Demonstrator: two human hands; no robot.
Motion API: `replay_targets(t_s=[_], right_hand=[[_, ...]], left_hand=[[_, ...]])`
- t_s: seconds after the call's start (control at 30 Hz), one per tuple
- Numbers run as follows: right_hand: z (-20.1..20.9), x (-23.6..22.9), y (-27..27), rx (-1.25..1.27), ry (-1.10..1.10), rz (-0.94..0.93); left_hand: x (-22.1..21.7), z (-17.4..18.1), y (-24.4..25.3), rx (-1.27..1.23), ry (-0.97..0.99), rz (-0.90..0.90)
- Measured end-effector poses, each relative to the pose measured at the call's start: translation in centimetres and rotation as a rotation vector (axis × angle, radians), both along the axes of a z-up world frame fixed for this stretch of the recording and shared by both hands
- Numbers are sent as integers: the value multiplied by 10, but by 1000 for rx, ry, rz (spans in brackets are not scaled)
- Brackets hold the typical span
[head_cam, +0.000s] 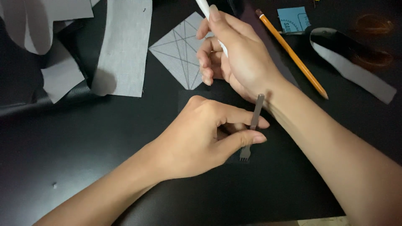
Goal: Using a mallet and a prong punch to create stitching holes in a piece of leather on a workbench.
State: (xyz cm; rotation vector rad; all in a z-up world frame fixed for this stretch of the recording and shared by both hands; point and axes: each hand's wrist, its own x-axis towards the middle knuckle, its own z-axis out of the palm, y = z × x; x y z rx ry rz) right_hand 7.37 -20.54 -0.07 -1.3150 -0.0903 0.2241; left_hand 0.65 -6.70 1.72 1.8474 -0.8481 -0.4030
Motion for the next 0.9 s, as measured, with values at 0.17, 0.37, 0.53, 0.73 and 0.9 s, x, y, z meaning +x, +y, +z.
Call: replay_targets(t_s=[0.17,0.37,0.53,0.73,0.9], right_hand=[[-2,0,-2,16,-10,25],[-2,2,-1,62,0,18],[-2,1,1,34,38,-22],[-5,2,-2,28,-31,21],[-2,0,-2,-8,-22,14]], left_hand=[[2,1,3,-71,-63,-86],[1,6,6,-80,-169,-210],[-1,13,10,-72,-192,-233],[-6,19,15,-43,-308,-276],[-13,15,19,-25,-321,-269]])
